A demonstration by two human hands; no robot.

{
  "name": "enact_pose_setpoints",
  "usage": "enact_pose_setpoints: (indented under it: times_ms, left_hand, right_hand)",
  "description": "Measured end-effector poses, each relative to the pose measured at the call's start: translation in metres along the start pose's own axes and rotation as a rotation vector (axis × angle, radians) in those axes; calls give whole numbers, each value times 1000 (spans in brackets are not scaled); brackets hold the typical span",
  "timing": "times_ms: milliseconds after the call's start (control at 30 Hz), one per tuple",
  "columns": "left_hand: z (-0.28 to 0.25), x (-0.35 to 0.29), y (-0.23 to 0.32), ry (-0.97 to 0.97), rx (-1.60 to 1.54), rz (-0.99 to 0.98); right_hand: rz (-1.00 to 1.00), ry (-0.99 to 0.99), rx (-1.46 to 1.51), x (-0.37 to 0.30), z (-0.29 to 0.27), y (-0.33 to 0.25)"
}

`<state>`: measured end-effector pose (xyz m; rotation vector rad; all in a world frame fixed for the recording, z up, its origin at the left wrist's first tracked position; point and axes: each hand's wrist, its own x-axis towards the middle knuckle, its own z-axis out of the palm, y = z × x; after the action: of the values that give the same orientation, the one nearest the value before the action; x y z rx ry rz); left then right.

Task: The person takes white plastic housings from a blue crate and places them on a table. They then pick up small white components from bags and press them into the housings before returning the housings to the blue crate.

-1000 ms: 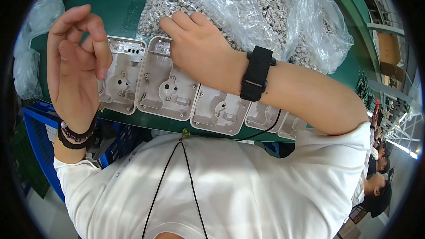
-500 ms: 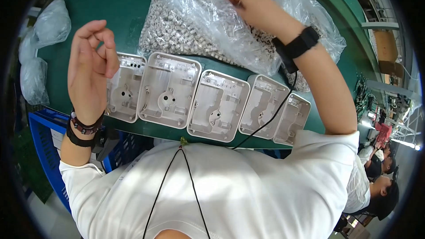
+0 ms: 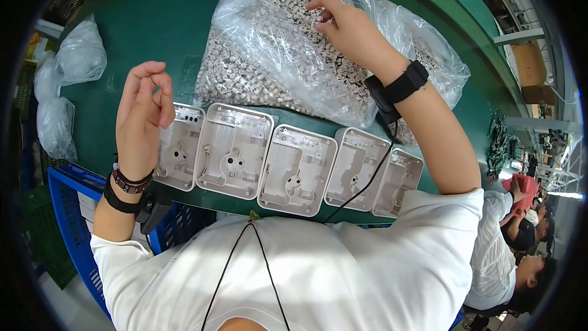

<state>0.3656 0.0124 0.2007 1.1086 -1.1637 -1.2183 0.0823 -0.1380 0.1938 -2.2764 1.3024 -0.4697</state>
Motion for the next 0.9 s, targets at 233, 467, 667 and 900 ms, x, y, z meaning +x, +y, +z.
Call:
enact_pose_setpoints:
  times_ms: [233, 467, 667, 900]
  left_hand:
    - [7, -4, -1, -10, 31, -27]
    - [6, -8, 9, -335, 379, 16]
    - [8, -6, 6, -181, 312, 136]
    - [4, -6, 10, -108, 390, 109]
  right_hand:
    - [-279, 209, 55, -18, -8, -55]
    - [-687, 43, -87, -39, 18, -130]
    - [-659, 27, 38, -24, 26, -140]
    - [-670, 47, 62, -12, 25, -146]
